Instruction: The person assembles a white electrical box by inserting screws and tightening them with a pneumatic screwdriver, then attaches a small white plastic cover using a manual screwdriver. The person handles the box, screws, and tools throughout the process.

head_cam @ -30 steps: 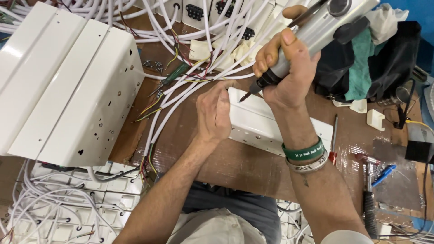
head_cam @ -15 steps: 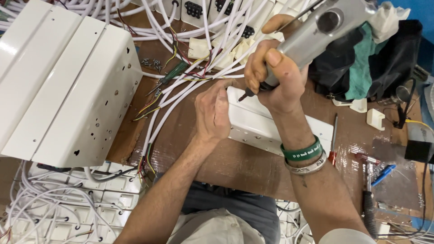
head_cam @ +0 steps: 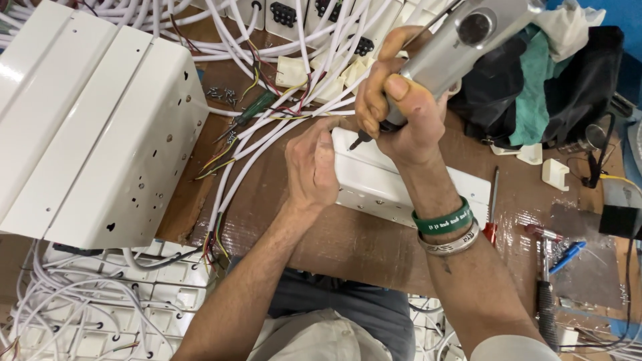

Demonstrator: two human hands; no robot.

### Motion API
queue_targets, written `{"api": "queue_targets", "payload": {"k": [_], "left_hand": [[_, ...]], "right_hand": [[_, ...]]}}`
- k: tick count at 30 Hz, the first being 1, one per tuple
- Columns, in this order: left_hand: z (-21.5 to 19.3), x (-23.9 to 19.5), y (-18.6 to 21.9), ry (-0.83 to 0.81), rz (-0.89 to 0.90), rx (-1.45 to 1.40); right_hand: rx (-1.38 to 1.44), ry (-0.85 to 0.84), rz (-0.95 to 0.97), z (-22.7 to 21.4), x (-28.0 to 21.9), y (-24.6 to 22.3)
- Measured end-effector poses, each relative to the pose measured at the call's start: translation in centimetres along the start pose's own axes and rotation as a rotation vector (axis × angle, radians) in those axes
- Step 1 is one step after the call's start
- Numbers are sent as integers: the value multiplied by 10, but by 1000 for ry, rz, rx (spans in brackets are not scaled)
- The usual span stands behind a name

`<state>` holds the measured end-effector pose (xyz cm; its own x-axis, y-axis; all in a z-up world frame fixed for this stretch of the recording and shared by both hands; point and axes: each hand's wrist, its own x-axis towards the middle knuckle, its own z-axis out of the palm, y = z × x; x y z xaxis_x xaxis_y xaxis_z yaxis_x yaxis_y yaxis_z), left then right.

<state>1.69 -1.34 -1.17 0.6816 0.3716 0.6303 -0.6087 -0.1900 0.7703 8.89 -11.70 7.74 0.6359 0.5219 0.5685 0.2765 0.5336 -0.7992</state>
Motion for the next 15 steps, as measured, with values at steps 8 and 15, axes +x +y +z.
{"api": "queue_targets", "payload": {"k": [8,15], "left_hand": [[0,-2,-4,12,-16,-12],[6,-3,-13,15,-5,-15]], "right_hand": [[-23,-9,-11,-1,-2,3],[-69,-31,-33,-4,-4,6]]}}
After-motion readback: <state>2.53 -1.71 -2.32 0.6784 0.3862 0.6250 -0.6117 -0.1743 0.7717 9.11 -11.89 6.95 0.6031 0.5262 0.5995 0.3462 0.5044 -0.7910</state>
